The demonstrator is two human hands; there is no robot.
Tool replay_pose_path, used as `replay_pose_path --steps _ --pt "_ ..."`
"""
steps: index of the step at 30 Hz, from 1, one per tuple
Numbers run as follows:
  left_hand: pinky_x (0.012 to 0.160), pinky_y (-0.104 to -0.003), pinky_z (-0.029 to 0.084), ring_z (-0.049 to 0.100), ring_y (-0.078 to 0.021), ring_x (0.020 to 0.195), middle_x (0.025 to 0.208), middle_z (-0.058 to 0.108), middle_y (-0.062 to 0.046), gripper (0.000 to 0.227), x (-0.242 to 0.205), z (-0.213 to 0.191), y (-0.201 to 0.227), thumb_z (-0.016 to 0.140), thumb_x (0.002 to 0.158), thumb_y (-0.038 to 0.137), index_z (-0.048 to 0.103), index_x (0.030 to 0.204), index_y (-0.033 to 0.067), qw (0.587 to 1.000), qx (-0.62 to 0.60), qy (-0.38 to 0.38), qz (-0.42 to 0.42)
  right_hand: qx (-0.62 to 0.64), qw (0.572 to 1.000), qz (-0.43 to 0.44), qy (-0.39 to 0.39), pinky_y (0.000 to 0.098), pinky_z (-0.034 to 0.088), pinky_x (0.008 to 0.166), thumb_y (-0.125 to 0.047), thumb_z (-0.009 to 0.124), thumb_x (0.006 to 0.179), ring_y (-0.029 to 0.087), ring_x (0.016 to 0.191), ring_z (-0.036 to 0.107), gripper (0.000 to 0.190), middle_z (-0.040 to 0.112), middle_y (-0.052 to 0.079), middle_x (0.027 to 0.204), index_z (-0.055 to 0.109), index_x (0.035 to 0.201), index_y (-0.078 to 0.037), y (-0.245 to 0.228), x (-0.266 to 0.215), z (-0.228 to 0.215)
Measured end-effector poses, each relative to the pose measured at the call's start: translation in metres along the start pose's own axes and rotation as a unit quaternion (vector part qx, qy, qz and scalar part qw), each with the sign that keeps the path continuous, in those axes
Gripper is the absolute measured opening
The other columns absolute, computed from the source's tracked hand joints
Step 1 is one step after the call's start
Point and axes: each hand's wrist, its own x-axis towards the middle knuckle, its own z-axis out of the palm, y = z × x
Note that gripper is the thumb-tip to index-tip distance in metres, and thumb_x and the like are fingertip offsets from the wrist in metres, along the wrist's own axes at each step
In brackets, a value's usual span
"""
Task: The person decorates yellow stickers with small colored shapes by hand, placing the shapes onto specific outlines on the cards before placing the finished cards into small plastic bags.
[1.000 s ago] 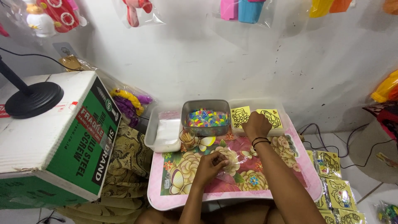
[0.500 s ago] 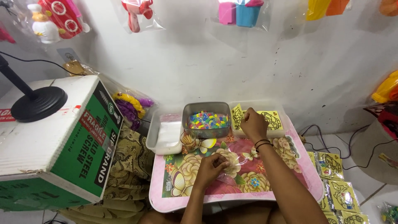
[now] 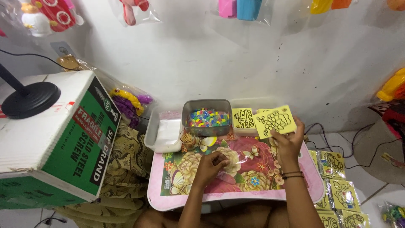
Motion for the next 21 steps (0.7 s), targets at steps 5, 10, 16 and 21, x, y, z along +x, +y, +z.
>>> replay_pose_path --steps 5,10,16,21 --pt "0.055 -0.028 0.040 0.052 -0.0132 0.059 0.065 0.066 -0.008 0.009 -0.002 0.000 0.000 0.083 0.083 0.015 0.079 0.088 0.0103 1.000 0.009 0.003 -0.005 -0.013 0.995 0.037 0.088 0.0397 0.058 0.077 -0.003 0.063 0.095 0.032 0.094 0.064 0.049 0.054 0.025 0.112 0.046 0.141 -0.010 0.048 -0.021 -0.023" --pt "0.057 -0.024 0.043 0.055 -0.0108 0.060 0.066 0.069 -0.006 0.006 -0.002 0.002 -0.001 0.082 0.084 0.012 0.078 0.089 0.0096 1.000 -0.024 0.003 -0.017 0.022 0.994 0.023 0.108 0.0271 0.059 0.063 -0.005 0.069 0.091 0.021 0.074 0.068 0.036 0.064 0.018 0.097 0.057 0.124 -0.012 0.075 -0.028 -0.035" --pt "0.060 -0.029 0.053 0.066 -0.0150 0.062 0.070 0.072 -0.009 0.010 0.000 0.006 0.003 0.082 0.083 0.011 0.077 0.091 0.0074 1.000 -0.002 -0.024 -0.011 0.058 0.996 0.010 0.065 0.0283 0.058 0.079 -0.001 0.069 0.089 0.019 0.088 0.070 0.033 0.071 0.017 0.100 0.055 0.117 -0.011 0.083 -0.033 -0.045" --pt "0.053 -0.027 0.045 0.058 -0.0119 0.055 0.069 0.074 -0.006 0.011 0.000 0.004 0.000 0.083 0.082 0.016 0.078 0.091 0.0118 0.999 0.034 -0.028 -0.002 0.069 0.995 0.030 0.059 0.0132 0.052 0.068 -0.004 0.072 0.087 0.008 0.079 0.070 0.037 0.072 0.007 0.090 0.054 0.118 -0.015 0.060 -0.038 -0.032"
